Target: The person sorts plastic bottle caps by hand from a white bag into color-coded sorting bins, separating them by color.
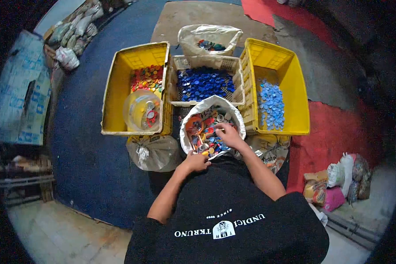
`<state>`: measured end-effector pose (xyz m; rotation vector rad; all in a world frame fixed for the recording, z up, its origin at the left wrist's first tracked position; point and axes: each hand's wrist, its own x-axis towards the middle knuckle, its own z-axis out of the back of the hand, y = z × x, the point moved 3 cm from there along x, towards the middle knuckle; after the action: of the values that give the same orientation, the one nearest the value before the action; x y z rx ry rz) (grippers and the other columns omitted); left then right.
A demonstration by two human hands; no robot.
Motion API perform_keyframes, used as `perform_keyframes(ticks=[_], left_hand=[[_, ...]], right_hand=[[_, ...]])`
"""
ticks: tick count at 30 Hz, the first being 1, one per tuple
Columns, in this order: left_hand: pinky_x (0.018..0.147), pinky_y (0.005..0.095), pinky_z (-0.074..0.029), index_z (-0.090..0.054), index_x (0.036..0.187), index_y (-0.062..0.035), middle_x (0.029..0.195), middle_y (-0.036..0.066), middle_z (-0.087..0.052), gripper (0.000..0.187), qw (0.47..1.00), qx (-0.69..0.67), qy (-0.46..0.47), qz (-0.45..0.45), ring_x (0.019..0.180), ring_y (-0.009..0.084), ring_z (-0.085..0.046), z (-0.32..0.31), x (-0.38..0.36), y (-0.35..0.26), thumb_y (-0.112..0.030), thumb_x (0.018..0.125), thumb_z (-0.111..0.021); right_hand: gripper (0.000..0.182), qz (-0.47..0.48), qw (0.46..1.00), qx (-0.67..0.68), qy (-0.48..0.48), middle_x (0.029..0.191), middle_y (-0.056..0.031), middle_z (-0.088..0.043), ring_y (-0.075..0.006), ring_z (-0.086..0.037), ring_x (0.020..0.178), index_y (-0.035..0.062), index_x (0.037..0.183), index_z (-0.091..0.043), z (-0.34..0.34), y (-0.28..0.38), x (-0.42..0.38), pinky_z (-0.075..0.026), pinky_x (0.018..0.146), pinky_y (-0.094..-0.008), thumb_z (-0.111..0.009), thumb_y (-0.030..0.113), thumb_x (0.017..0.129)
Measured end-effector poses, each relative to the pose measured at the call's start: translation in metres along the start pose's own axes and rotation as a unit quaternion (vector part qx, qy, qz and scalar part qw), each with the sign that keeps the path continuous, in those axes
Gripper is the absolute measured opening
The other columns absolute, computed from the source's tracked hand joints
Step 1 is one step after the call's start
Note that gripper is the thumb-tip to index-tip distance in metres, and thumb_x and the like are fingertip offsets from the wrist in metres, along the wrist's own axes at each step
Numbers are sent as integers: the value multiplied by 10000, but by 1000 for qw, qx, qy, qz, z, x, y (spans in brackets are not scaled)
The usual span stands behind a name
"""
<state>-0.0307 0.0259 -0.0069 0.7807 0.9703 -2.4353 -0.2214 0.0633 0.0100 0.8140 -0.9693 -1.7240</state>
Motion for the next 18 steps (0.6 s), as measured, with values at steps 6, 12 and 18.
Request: perform_keyframes(ticks=[6,12,18], left_hand=[[1051,554,-268,-678,1039,-148,869,138,-683,269,995,-1,-94,37,897,292,-654,-16,-12,-3,-237,817,-557],[1094,498,-252,-647,1137,-178,903,103,-675,426,981,18,-188,39,964,243,-628,-16,-28,-20,-75,726,-603],[1117,490,-220,-612,1166,-130,1101,73,-646,416,981,-11,-191,29,1131,222,-552,-22,-37,-24,-93,752,-631]], right_hand=[[229,-2,849,-379,369,865,-225,-671,-384,-636,882,4,927,-679,-62,-69,28,-505,788,-441,-602,147,767],[473,-38,885,-419,197,1216,-199,-501,-399,-540,1098,122,1180,-587,-53,-90,12,-518,807,-493,-638,64,713],[270,-64,911,-371,168,1169,-181,-538,-378,-589,1006,118,1034,-664,-36,-111,31,-518,813,-457,-538,83,799]])
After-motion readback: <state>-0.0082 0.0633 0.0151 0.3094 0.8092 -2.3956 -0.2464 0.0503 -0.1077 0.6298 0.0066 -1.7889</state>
